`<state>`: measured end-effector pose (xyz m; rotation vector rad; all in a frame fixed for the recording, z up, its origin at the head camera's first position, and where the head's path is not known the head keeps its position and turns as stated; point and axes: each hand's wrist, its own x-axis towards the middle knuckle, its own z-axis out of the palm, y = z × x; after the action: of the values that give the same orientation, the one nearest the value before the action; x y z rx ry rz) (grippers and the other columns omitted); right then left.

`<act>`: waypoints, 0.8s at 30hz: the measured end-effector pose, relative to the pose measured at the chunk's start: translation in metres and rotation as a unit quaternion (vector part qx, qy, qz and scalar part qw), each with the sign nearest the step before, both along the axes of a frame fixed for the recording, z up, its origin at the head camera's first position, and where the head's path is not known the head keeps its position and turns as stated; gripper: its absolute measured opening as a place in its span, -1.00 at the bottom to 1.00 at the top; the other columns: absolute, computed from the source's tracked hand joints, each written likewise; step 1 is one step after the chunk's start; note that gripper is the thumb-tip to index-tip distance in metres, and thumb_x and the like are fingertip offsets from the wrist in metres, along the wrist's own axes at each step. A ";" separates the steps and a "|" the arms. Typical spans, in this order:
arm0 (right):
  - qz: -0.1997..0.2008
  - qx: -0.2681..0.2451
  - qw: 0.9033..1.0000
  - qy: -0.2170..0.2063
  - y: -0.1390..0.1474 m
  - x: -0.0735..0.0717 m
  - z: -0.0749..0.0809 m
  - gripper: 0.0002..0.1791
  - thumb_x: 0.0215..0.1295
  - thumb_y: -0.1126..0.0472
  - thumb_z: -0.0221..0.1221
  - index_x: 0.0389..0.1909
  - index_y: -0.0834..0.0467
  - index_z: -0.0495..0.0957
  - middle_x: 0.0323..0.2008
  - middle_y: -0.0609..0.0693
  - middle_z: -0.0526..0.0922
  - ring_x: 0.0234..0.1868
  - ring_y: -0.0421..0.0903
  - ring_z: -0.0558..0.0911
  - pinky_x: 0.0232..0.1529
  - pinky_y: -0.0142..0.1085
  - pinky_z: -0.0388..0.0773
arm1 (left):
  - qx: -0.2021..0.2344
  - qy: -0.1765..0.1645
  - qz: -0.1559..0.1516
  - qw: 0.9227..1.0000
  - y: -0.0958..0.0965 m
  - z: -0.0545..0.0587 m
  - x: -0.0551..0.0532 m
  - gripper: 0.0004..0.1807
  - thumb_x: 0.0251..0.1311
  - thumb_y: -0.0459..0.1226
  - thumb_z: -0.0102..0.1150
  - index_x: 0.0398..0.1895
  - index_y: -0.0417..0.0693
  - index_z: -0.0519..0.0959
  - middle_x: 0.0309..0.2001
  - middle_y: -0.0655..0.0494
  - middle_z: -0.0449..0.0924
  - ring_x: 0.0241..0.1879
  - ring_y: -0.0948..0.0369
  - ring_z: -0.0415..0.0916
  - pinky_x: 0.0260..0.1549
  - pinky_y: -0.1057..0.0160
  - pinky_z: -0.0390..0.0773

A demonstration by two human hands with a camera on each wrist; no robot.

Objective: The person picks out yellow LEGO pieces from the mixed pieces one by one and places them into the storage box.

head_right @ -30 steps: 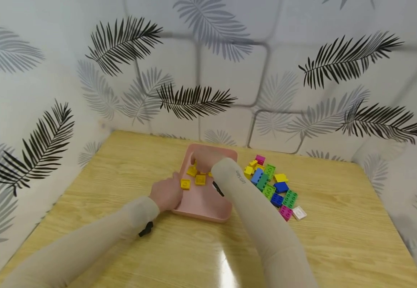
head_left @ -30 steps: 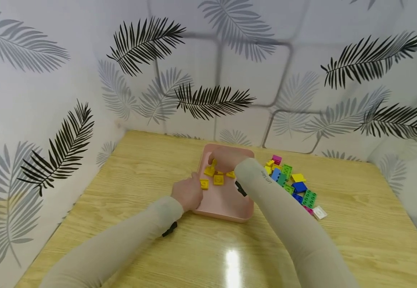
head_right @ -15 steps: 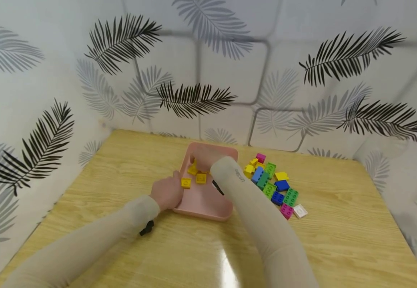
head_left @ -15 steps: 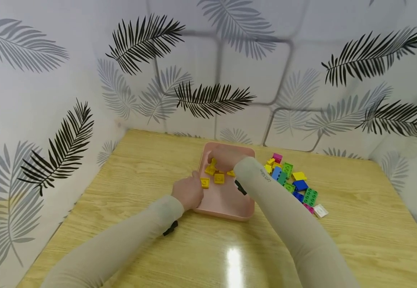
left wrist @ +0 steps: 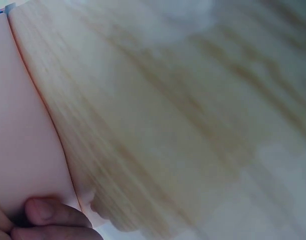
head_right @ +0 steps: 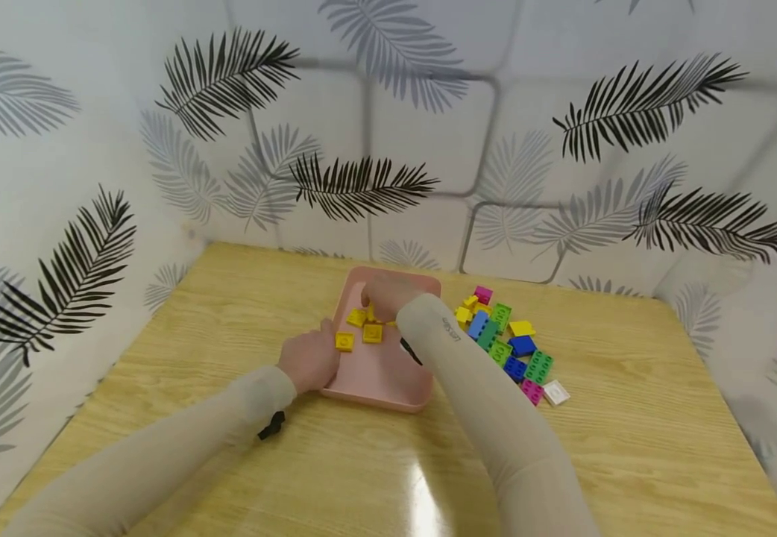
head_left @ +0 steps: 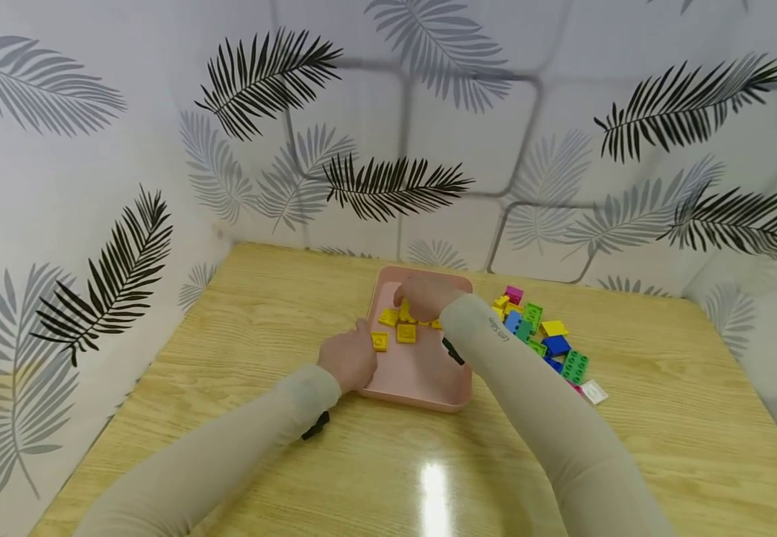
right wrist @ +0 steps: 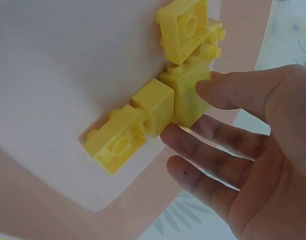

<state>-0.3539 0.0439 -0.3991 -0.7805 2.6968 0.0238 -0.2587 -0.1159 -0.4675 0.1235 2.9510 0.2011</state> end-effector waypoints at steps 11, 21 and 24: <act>-0.005 -0.024 1.000 0.014 0.015 0.004 0.008 -0.52 0.41 0.31 0.08 0.29 -0.10 0.55 0.28 -0.11 0.57 0.17 -0.07 0.58 0.07 -0.09 0.60 | -0.014 -0.002 -0.002 1.000 0.002 -0.004 -0.001 -0.29 0.43 -0.13 0.05 0.46 -0.36 0.11 -0.54 0.02 0.52 -0.63 0.18 0.49 -0.62 0.18 0.52; 0.006 -0.093 0.993 0.077 0.083 0.014 0.037 -0.63 0.46 0.23 0.11 0.24 0.07 0.58 0.16 0.08 0.64 0.14 0.06 0.61 0.16 0.00 0.54 | -0.009 -0.006 0.001 1.000 0.002 -0.002 0.000 -0.32 0.44 -0.16 0.01 0.46 -0.36 0.09 -0.57 0.02 0.52 -0.64 0.16 0.48 -0.65 0.21 0.48; -0.021 -0.105 0.991 0.078 0.114 0.017 0.042 -0.63 0.46 0.24 0.10 0.23 0.09 0.58 0.12 0.13 0.65 0.07 0.08 0.64 0.10 0.01 0.58 | -0.007 -0.008 -0.003 1.000 0.002 -0.003 0.000 -0.31 0.45 -0.16 -0.03 0.48 -0.37 0.08 -0.58 0.03 0.51 -0.65 0.17 0.47 -0.65 0.21 0.46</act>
<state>-0.3373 0.1576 -0.3571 -0.8123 2.8964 -0.2222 -0.2586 -0.1140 -0.4709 0.1281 2.9347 0.1797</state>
